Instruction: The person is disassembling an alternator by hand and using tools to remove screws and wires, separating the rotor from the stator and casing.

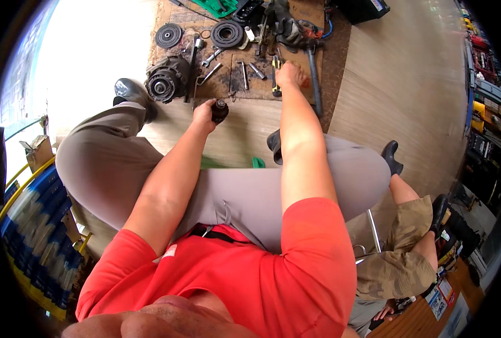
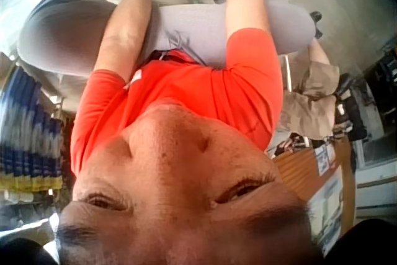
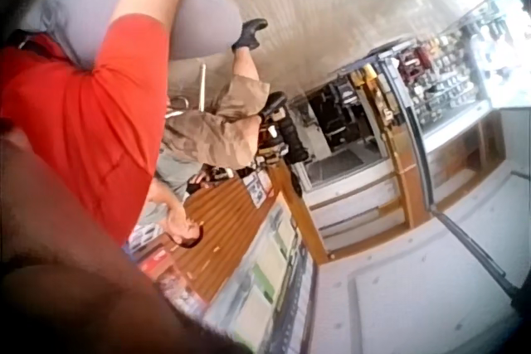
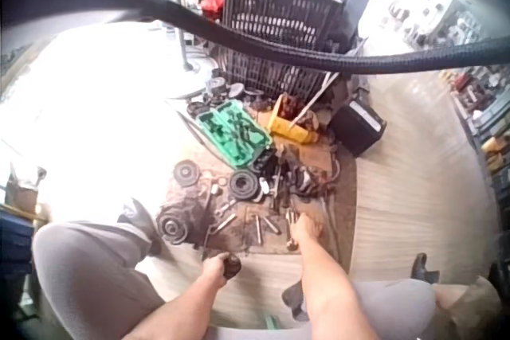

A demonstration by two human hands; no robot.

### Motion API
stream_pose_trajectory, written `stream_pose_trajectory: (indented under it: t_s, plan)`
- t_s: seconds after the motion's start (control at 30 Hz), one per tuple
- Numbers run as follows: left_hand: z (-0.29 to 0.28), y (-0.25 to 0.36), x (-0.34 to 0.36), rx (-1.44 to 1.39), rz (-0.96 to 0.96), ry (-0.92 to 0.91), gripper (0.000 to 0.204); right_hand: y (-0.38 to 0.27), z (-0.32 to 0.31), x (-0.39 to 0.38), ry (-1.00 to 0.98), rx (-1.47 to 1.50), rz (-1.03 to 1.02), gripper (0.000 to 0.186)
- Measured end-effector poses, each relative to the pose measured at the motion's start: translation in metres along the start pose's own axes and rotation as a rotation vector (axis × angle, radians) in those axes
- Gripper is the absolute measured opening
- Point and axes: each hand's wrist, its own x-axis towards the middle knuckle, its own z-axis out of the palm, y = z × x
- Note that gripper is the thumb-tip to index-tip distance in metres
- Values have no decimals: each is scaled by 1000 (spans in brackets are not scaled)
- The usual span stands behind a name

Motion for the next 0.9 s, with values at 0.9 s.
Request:
stream_pose_trajectory:
  t_s: [0.9]
  plan:
    - [81, 40, -31, 864, 904, 367, 57, -14, 48, -77, -161, 166, -461, 20]
